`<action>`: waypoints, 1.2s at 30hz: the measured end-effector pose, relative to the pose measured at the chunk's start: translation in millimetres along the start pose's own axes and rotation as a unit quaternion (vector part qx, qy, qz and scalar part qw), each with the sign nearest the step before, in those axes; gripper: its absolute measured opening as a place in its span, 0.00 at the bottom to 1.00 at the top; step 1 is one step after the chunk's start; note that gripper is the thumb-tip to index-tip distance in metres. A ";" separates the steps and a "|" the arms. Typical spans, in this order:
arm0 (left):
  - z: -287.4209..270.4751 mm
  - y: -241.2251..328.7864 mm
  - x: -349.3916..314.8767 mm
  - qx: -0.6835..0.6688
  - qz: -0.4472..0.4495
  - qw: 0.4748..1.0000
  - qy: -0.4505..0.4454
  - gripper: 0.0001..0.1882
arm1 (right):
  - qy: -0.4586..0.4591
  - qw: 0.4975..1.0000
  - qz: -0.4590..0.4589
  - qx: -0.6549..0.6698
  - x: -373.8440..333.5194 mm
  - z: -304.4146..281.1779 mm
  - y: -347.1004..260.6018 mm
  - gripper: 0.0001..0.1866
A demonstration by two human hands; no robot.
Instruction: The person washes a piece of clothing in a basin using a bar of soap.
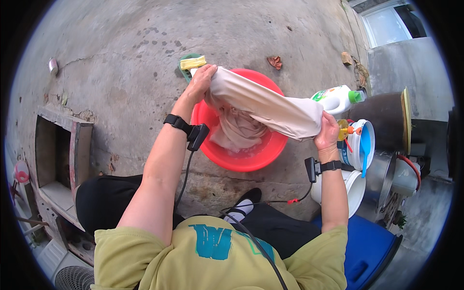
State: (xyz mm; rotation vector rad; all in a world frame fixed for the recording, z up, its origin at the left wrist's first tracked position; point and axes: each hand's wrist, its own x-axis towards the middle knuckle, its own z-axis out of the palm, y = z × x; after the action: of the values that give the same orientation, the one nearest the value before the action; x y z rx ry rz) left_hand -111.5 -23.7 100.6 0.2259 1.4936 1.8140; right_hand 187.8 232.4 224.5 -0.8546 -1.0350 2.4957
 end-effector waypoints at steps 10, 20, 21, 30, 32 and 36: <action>2.2 -4.6 -36.8 -0.070 -0.218 0.936 -0.266 0.24 | -0.094 0.965 0.009 -0.244 3.4 74.5 18.7 0.27; 84.0 24.9 -61.8 -0.353 -0.169 0.889 -0.240 0.22 | 0.006 0.883 0.232 -0.408 3.9 36.0 98.3 0.31; 97.8 28.9 -68.3 -0.367 -0.138 0.880 -0.268 0.23 | -0.007 0.915 0.278 -0.293 2.6 40.8 106.5 0.34; 85.1 45.8 -59.3 -0.250 -0.058 0.939 -0.230 0.41 | 0.062 0.986 -0.018 -0.151 8.6 32.5 45.1 0.19; 65.8 37.4 -49.0 -0.204 -0.040 0.955 -0.211 0.41 | 0.098 0.988 -0.069 -0.096 2.3 30.4 20.5 0.19; 49.9 31.3 -43.3 -0.091 0.012 0.980 -0.176 0.40 | 0.063 0.989 -0.121 -0.054 -7.2 51.4 7.8 0.19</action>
State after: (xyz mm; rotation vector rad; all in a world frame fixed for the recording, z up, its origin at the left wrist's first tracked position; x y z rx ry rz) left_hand -66.6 -14.3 157.4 0.4509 1.0768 1.8064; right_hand 160.6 195.9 250.7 -0.8495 -1.1646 2.1731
